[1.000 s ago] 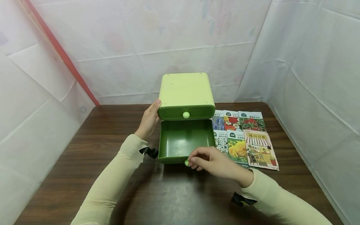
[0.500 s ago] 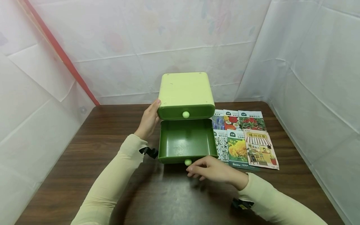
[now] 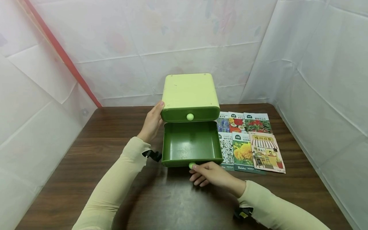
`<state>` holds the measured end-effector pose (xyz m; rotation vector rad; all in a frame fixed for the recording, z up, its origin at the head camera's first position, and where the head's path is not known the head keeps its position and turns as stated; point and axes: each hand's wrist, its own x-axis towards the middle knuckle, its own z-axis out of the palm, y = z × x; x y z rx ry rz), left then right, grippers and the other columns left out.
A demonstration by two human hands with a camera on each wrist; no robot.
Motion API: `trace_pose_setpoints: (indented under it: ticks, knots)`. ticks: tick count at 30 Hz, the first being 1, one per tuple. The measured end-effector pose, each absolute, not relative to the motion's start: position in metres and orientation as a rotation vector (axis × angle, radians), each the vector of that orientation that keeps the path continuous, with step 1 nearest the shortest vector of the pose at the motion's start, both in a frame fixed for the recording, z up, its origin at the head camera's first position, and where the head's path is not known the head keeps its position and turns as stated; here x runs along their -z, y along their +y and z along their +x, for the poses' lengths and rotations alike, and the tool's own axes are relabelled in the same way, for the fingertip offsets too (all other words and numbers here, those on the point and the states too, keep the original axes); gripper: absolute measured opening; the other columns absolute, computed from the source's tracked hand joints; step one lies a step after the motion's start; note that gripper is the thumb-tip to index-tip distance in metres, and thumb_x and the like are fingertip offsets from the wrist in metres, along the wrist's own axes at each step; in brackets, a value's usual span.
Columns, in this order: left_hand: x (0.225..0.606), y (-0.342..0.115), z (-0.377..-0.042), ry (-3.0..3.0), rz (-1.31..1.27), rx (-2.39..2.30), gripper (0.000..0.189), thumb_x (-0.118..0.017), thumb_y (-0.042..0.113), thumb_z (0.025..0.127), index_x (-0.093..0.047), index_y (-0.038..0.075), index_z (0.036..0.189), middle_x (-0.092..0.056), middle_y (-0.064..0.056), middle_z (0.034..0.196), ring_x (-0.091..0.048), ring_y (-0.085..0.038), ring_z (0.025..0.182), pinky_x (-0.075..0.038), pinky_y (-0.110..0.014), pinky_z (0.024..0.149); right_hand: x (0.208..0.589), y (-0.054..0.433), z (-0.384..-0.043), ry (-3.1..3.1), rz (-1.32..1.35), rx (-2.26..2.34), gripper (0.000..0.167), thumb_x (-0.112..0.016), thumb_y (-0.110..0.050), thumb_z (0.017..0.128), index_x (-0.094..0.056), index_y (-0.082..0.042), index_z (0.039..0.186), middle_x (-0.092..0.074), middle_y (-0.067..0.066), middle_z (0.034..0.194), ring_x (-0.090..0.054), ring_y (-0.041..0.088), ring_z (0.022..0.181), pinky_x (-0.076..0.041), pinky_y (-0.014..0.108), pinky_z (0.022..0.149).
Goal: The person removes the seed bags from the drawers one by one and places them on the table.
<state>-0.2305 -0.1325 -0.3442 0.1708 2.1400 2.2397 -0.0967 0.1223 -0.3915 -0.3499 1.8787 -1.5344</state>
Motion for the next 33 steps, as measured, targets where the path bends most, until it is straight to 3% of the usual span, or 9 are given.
trace_pose_setpoints:
  ticks: [7,11,22,33]
  knots:
    - [0.345,-0.132,-0.231,2.121,0.162,-2.245,0.062,-0.046,0.054,0.1,-0.03,0.029,0.155,-0.043,0.0,0.152,-0.06,-0.019,0.118,-0.052,-0.034,0.094,0.401,0.116,-0.095,1.775,-0.229,1.673,0.064,-0.045,-0.041,0.104,-0.051,0.016,0.133,-0.074,0.014,0.107,-0.072,0.015,0.088,-0.06,0.033,0.081]
    - [0.344,-0.133,-0.231,2.11,0.163,-2.24,0.063,-0.046,0.055,0.1,-0.029,0.031,0.155,-0.042,0.001,0.153,-0.059,-0.02,0.122,-0.051,-0.037,0.098,0.404,0.114,-0.094,1.721,-0.187,1.734,0.064,-0.047,-0.041,0.104,-0.05,0.017,0.133,-0.074,0.011,0.107,-0.072,0.012,0.088,-0.059,0.034,0.084]
    - [0.345,-0.134,-0.231,2.112,0.18,-2.24,0.063,-0.047,0.056,0.099,-0.03,0.031,0.154,-0.04,0.002,0.155,-0.057,-0.021,0.126,-0.049,-0.042,0.102,0.404,0.109,-0.092,1.681,-0.079,1.815,0.057,-0.052,-0.037,0.102,-0.053,0.012,0.131,-0.075,0.003,0.101,-0.071,0.011,0.088,-0.058,0.034,0.086]
    - [0.343,-0.132,-0.233,2.159,0.156,-2.233,0.065,-0.048,0.054,0.099,-0.03,0.026,0.155,-0.028,0.004,0.161,-0.042,-0.017,0.141,-0.041,-0.043,0.111,0.39,0.11,-0.108,1.714,-0.084,1.839,0.058,-0.051,-0.038,0.102,-0.054,0.014,0.129,-0.075,0.002,0.097,-0.072,0.01,0.086,-0.059,0.03,0.083]
